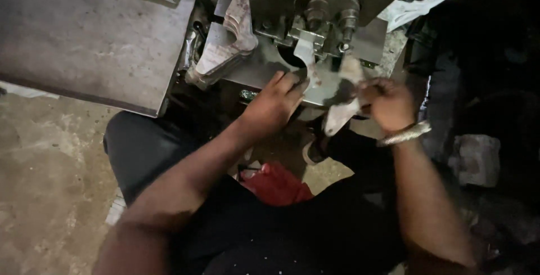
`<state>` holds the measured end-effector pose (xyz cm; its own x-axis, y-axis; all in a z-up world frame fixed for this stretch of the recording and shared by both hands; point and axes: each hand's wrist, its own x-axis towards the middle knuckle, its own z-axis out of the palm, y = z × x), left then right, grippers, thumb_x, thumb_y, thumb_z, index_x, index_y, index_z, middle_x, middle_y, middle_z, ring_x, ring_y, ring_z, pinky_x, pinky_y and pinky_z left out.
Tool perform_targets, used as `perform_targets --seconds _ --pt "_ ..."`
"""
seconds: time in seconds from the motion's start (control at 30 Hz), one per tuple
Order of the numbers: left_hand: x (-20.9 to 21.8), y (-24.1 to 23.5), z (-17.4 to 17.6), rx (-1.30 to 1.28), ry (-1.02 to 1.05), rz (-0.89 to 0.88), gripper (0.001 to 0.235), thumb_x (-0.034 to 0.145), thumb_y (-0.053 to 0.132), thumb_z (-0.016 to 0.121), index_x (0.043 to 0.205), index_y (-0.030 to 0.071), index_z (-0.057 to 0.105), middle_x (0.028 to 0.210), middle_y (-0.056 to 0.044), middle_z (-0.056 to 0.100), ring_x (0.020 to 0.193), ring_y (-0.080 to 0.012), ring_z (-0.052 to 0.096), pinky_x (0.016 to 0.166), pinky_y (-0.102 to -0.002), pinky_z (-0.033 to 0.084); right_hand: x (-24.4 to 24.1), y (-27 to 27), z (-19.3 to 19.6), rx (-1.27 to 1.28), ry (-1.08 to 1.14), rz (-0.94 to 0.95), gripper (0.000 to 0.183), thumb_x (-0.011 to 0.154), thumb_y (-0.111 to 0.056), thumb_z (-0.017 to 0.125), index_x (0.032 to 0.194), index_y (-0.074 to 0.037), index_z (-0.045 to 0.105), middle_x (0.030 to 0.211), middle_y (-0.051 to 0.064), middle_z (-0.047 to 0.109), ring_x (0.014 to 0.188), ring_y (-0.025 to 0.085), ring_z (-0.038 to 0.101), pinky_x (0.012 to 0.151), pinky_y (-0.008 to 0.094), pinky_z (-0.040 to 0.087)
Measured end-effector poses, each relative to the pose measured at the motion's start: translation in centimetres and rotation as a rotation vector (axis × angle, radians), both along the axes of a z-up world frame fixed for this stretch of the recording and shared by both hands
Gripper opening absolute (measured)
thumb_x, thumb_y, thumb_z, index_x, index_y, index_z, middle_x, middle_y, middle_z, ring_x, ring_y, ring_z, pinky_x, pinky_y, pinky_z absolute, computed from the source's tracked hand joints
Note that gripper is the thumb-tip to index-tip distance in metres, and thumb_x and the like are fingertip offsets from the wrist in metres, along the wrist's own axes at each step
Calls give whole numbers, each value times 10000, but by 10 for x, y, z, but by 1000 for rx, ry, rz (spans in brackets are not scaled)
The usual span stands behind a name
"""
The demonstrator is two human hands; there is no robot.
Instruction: Manually position metal sheets into a press machine to cut or shape them.
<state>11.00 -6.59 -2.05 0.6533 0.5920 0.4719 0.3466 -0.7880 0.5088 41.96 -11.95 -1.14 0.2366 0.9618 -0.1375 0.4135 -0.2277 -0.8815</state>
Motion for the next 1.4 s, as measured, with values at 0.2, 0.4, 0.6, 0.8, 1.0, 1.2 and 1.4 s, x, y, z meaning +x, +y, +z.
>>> perform_targets --seconds 0.2,0.4,0.6,0.8,1.0,1.2,1.4 --pt "11 -3 1 157 139 60 429 989 135 654 1361 -73 615 1169 -193 607 1151 -326 533 1102 -452 427 27 45 2 -50 44 -302 190 976 -137 759 1030 45 770 863 94 725 687 169 658 590 330 547" --pt "13 -1 -5 222 144 73 441 976 170 660 1346 -63 604 1201 -179 611 1168 -345 520 1075 -454 435 53 85 -60 227 -657 -229 248 909 -300 859 972 -61 836 839 211 767 699 319 726 653 414 573" --pt "12 -1 -6 271 196 82 482 946 183 691 1363 -48 621 1111 -182 591 1117 -348 528 1081 -472 444 10 73 -23 354 -899 -308 222 826 -279 886 940 -91 853 844 215 751 799 391 712 696 445 563" --pt "10 -1 -1 147 93 46 435 969 181 701 1339 -38 633 1146 -158 603 1081 -318 572 1047 -454 475 -61 29 33 353 -558 72 417 854 -99 731 1270 -84 713 1316 194 642 1196 374 634 992 453 527" --pt "7 -4 2 193 13 82 393 965 197 706 1294 -2 625 1162 -149 662 1133 -341 577 1043 -454 487 -103 14 25 521 -759 436 554 767 -20 743 1319 -75 733 1561 185 498 1398 404 458 1143 520 441" --pt "-17 -24 47 -207 -122 98 402 1016 325 709 1250 31 568 1080 -163 689 880 -323 714 782 -405 601 -93 -8 40 655 -811 574 294 849 -117 739 1139 -71 754 1236 177 700 1137 335 646 1016 490 513" --pt "-71 28 58 224 118 557 395 945 283 686 1247 32 638 1259 -245 646 1175 -401 628 1013 -491 506 -113 17 19 -110 67 151 296 1061 -274 581 958 -35 722 796 83 743 586 144 660 545 317 535"
